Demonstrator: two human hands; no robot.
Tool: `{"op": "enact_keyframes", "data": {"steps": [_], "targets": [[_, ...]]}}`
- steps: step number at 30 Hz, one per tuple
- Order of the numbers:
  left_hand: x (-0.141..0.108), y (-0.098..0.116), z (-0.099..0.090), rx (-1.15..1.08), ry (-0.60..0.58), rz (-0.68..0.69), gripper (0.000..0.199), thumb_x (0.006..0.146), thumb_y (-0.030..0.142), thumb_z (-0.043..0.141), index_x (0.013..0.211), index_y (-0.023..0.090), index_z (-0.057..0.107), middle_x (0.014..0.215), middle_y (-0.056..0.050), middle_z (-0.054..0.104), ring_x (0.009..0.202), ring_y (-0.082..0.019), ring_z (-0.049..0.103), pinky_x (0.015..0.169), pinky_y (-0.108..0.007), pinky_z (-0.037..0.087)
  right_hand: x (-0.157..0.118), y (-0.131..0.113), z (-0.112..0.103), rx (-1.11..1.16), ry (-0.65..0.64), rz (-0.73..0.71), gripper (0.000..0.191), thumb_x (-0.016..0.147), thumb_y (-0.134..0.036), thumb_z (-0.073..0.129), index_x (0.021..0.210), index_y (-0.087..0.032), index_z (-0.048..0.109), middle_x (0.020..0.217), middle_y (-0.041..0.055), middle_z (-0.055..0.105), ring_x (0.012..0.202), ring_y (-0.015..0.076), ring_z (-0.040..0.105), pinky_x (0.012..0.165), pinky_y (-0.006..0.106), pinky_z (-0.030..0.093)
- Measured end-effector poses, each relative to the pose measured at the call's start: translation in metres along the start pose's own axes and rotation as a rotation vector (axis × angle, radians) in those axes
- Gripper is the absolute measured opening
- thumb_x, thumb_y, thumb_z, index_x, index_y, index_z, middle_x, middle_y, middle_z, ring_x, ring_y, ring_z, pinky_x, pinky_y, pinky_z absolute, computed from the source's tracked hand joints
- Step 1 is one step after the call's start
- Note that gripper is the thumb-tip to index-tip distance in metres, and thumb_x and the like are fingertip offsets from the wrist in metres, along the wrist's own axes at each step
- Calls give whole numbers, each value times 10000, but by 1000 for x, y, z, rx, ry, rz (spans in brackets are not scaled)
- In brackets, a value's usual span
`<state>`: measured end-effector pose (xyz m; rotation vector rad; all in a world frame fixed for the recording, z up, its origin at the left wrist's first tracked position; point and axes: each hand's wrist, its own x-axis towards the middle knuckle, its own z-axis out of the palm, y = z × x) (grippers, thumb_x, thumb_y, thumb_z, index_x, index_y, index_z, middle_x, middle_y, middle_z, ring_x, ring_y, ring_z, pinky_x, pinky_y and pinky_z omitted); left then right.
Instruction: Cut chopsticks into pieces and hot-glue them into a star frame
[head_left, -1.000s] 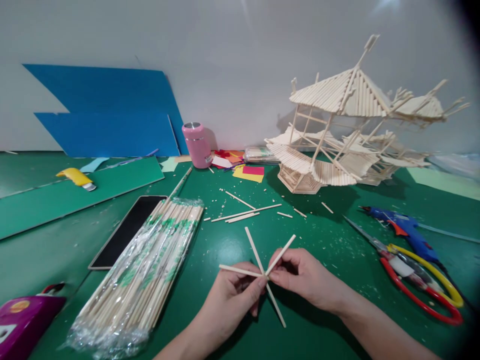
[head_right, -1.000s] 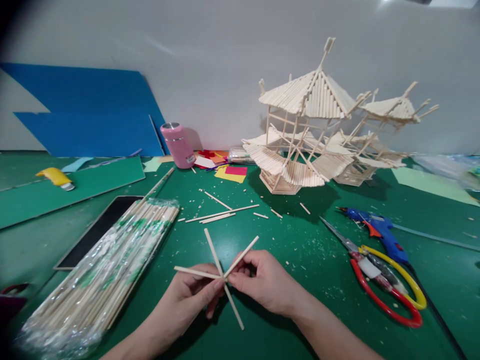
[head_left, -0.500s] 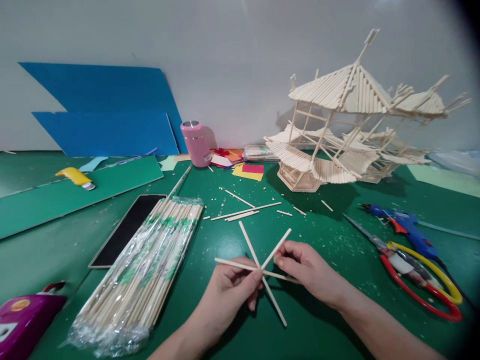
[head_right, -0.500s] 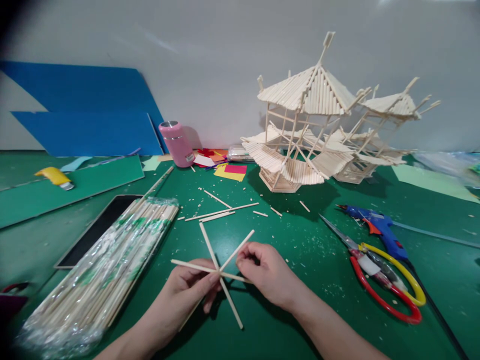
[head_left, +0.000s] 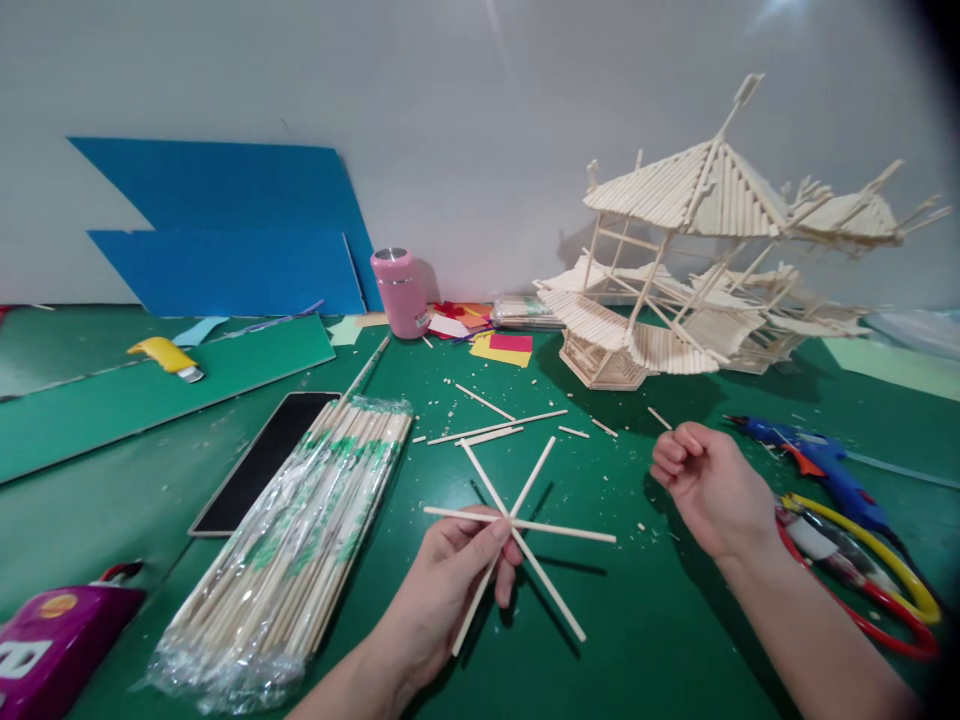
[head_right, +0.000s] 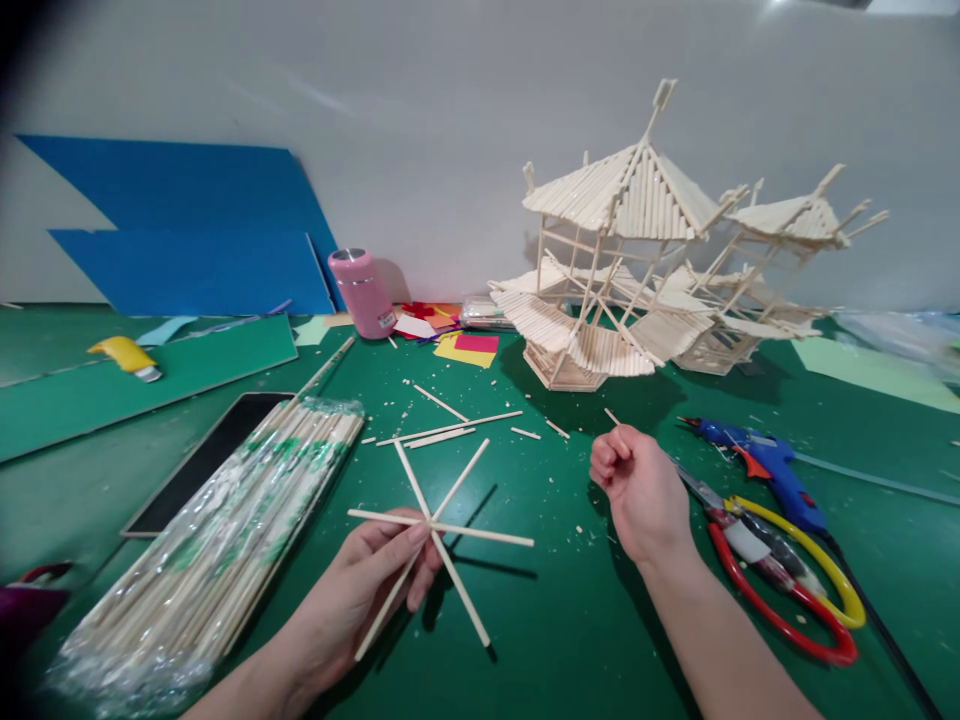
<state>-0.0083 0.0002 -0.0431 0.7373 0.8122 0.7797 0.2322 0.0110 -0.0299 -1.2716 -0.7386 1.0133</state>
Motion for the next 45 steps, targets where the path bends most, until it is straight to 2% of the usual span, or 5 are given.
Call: {"op": "enact_keyframes", "data": {"steps": [6,14,27,33,45], "targets": [[0,0,-1,-21,-12,2,201,775,285,561,681,108,573,617,-7,579,411,-34,454,431,-158,296,-18,4,13,-226,-158,-24,365,741,-306,590,1081,-224,486,978,49,562,749,129,535,595,244,448],[0,-2,0,-33,-24,5,152,763,270,577,768,119,599,620,-4,579,420,-43,458,439,-165,313,-48,4,37,-819,-628,-463,189,823,-293,492,947,-215,612,845,51,604,774,165,541,687,301,438],[-10,9,-15,1192,435,601,327,825,386,416,1002,157,569,1203,-108,487,1122,-236,438,938,-366,346,-23,7,9,-528,28,-418,195,785,-343,542,871,-195,635,780,26,642,666,157,573,588,274,459],[-17,-14,-39,1863,399,461,766,775,571,371,1290,7,303,1385,-225,227,1289,-315,181,1031,-483,190,-31,-3,7,-496,63,-472,165,765,-346,567,835,-217,644,747,11,650,633,145,573,537,252,461],[9,-36,90,1507,-261,523,650,823,517,320,1339,133,227,1417,-153,197,1302,-269,146,1033,-450,237,-47,-18,-29,-521,259,-506,191,711,-353,620,823,-206,668,759,20,675,637,137,612,588,223,507]]}}
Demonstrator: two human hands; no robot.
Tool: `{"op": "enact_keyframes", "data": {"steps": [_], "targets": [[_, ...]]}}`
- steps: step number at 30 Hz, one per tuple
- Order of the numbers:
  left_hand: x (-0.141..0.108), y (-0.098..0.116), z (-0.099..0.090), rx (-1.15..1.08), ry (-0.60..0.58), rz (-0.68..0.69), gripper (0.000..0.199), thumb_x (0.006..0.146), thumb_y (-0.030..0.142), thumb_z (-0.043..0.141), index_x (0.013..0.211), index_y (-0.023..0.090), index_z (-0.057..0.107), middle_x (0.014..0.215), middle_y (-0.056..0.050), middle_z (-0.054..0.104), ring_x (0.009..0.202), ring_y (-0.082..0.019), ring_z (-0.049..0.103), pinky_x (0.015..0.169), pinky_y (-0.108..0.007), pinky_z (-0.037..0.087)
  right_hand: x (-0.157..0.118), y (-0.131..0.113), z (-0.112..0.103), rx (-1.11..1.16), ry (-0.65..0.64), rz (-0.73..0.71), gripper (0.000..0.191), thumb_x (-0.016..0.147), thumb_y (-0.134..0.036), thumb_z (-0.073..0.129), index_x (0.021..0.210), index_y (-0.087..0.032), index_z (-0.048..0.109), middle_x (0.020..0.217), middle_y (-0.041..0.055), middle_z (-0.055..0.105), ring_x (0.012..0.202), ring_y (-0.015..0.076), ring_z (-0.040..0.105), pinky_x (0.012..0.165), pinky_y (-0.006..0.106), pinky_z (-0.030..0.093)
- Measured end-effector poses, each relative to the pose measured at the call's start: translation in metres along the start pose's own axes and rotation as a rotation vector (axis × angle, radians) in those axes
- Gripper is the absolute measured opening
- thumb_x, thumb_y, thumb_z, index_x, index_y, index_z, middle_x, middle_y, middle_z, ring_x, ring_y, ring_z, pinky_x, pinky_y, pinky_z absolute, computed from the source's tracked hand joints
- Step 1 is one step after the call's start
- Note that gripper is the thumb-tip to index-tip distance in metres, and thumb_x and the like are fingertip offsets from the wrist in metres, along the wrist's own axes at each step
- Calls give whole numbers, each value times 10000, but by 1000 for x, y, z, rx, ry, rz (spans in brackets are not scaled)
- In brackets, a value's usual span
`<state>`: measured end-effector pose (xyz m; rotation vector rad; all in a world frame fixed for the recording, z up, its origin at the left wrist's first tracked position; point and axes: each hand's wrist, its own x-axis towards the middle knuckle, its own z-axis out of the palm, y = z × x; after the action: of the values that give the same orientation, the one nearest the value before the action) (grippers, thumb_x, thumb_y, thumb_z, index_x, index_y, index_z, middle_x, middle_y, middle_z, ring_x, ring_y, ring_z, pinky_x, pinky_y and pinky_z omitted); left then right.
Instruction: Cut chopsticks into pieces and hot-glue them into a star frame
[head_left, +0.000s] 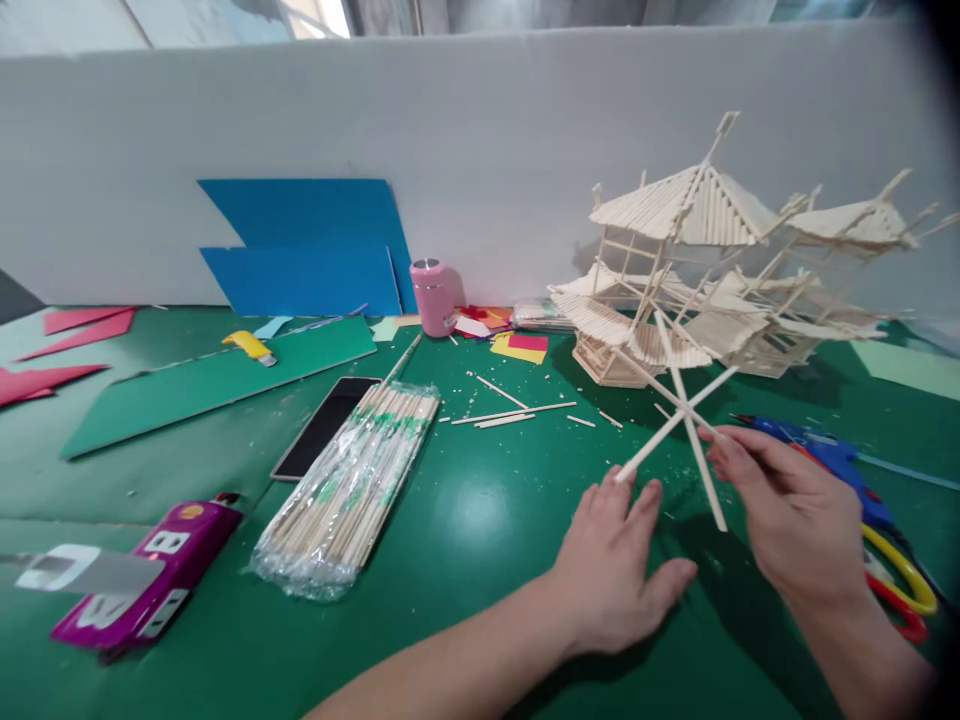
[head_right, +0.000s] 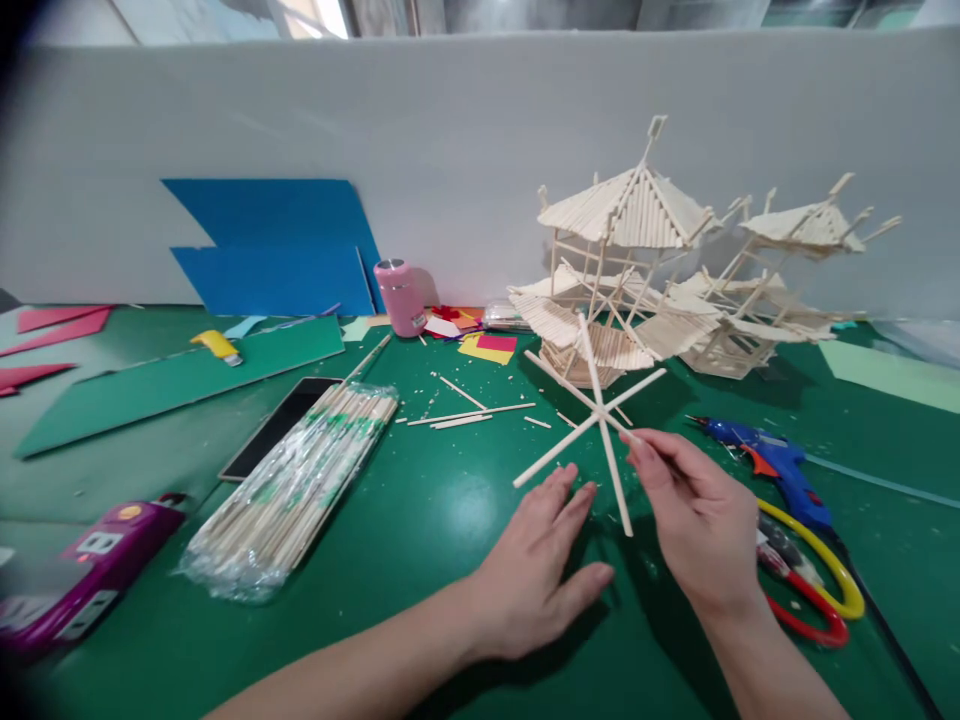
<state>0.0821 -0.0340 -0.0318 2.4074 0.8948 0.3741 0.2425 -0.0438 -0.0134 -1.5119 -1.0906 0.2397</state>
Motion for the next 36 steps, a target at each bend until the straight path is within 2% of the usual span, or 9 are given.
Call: {"op": "enact_keyframes", "data": {"steps": [2,6,9,12,19,24,28,32,36], "targets": [[-29,-13,-11,68,52,-73,643,822,493,344,1332,119,229,1421,-147,187,1301,-256,163,1022,-434,279,1,5,-9,-28,33,19,198,697,-355,633,823,-208,677,743,22,678,633,140,614,583,217,502],[-101,-69,-26,456,254,-355,665,811,515,355,1303,74,281,1394,-184,240,1287,-287,200,1003,-472,294,-1,14,-21,-42,11,65,203,694,-354,636,834,-213,678,745,24,679,642,144,609,571,216,499],[-124,-97,-25,681,297,-409,739,785,576,343,1285,33,312,1367,-210,283,1268,-307,244,988,-487,299,-4,16,-21,-30,-49,58,209,701,-357,629,832,-199,670,737,27,668,598,136,588,508,214,486],[-104,-89,-15,699,228,-348,775,775,612,316,1298,40,304,1380,-191,257,1283,-287,204,1015,-449,274,-6,14,-19,-27,-88,28,197,719,-349,617,849,-208,658,741,16,658,581,124,571,470,204,470],[-2,-14,23,319,19,-139,826,788,641,167,1327,18,232,1407,-200,148,1301,-299,35,1058,-472,140,-6,10,-25,-38,-89,-8,152,742,-346,600,844,-246,652,752,-7,651,589,110,572,490,186,468],[23,31,40,1,-158,94,823,800,625,172,1327,-6,207,1408,-209,150,1306,-277,55,1074,-416,128,1,5,-35,-65,-54,4,180,728,-371,610,844,-240,652,784,2,661,655,135,601,585,223,494],[7,17,20,7,-112,140,737,811,600,223,1344,91,208,1432,-134,131,1312,-245,85,1071,-409,167,7,2,-45,-128,-2,6,190,725,-389,605,843,-250,653,775,-2,655,638,143,594,576,244,488],[-13,-29,0,260,14,-156,777,805,613,205,1338,48,211,1425,-171,93,1307,-290,24,1065,-477,114,7,5,-45,-135,-43,-3,159,730,-374,604,824,-256,654,733,-14,650,598,125,578,535,217,477],[-2,-31,16,310,38,-193,817,792,634,185,1330,21,226,1414,-200,121,1303,-305,3,1063,-484,98,3,3,-31,-108,-140,-37,136,756,-346,582,828,-252,648,740,-12,637,584,107,564,480,181,456]]}}
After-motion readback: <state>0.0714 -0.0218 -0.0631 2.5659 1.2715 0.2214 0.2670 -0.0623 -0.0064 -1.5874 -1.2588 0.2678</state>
